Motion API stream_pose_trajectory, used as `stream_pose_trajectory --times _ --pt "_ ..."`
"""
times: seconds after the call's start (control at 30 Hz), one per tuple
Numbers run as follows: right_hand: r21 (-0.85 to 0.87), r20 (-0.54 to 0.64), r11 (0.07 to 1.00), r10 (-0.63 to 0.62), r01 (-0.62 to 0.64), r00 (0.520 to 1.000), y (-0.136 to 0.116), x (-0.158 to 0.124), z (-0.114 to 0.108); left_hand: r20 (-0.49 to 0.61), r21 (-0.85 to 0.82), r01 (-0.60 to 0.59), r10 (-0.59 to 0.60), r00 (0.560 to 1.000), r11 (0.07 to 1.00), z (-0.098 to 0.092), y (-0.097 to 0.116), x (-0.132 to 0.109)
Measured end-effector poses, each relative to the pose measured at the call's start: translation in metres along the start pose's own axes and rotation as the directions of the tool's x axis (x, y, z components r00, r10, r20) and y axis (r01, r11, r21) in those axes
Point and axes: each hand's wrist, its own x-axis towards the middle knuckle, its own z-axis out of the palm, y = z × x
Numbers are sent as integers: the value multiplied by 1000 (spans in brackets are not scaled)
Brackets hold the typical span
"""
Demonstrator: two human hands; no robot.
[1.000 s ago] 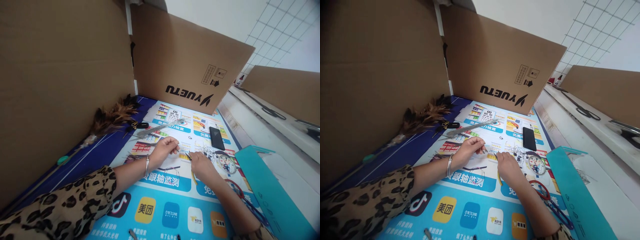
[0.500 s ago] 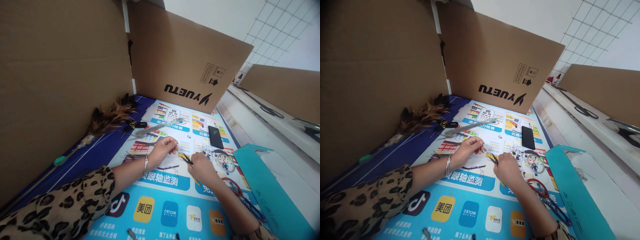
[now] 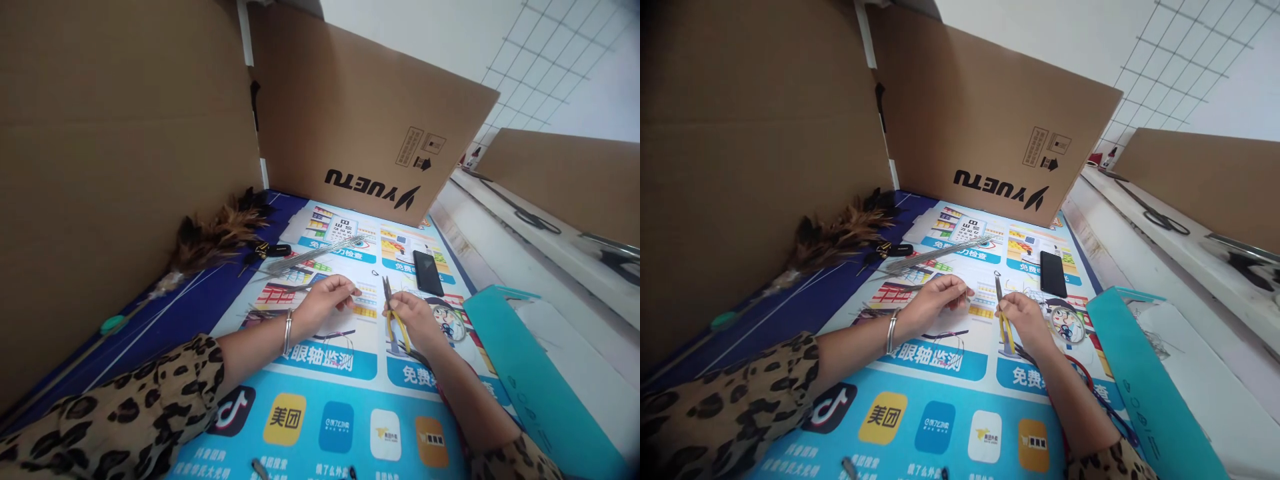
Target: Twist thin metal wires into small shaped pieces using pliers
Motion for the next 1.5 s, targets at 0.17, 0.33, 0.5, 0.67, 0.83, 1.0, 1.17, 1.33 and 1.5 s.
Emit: stream_pose_trajectory --times 0.17,0.33,0.5,0.67,0.83,1.0,1.17,1.33,1.5 --pt "438 163 895 8 -80 987 -1 -5 10 165 -86 57 -43 985 995 8 11 -10" --pt "549 338 811 9 -205 941 -5 -15 28 261 -225 155 -94 961 962 15 18 -17" --pt "595 421 755 -2 -275 907 -12 -19 33 197 -212 117 -75 978 970 13 17 -15" --pt "495 504 818 3 -292 864 -16 -24 27 177 -180 98 -66 982 979 10 17 -12" --pt "301 439 943 -7 -140 898 -12 -27 25 114 -143 71 -54 992 987 8 16 -10" --pt "-463 32 848 -276 259 961 7 -19 21 -92 -90 5 -13 996 996 -2 6 -1" --pt "-895 161 279 -524 348 836 20 -12 7 -137 -143 61 -81 987 988 -9 0 4" --pt "-919 294 71 -533 388 793 20 -13 2 -85 -204 112 -132 988 973 -10 -3 6" --pt "-908 316 57 -557 415 768 22 -14 3 -20 -242 160 -170 985 957 -11 -4 5"
